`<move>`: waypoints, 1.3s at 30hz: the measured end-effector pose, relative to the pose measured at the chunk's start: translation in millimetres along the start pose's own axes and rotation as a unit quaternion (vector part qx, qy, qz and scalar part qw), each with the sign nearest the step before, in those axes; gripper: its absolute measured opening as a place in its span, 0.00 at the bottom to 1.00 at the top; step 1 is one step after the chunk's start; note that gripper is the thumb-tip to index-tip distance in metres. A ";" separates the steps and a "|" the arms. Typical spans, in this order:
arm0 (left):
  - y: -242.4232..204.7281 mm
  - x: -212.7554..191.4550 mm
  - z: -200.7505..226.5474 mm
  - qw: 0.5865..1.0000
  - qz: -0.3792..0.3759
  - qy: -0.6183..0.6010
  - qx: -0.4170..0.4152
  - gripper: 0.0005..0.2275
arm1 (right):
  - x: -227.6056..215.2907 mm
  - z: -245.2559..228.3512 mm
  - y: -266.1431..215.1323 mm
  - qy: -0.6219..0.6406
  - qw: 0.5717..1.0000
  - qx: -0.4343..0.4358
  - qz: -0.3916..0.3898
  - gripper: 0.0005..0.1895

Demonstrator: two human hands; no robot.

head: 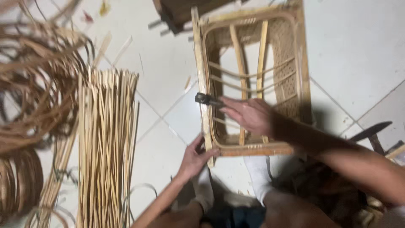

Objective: The person is assembling a rectangular bamboo basket frame. They use a hammer to secure bamboo strips into the frame, then apply glue along the edges to reinforce the structure.

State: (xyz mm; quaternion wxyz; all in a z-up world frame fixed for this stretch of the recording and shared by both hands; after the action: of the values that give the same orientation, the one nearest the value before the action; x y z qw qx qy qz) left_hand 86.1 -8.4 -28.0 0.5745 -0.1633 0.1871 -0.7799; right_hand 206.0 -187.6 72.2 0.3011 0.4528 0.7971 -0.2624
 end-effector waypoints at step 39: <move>-17.5 7.2 -28.4 0.971 -0.078 0.213 -0.076 0.46 | 76.5 0.3 -92.6 -0.013 0.971 0.110 -0.211 0.33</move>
State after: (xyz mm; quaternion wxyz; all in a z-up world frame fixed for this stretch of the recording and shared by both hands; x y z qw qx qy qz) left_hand 56.1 -7.6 -44.2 0.4442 -0.0506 0.3509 -0.8228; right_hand 93.3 -186.6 30.5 0.1972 0.3011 0.8371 -0.4119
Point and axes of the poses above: each hand's wrist, its own y-axis towards the middle knuckle, its own x-axis out of the palm, z = x × y, the point moved 9 cm from there along y, towards the middle knuckle, and after that the axes turned 10 degrees about x, right-handed, at the moved point
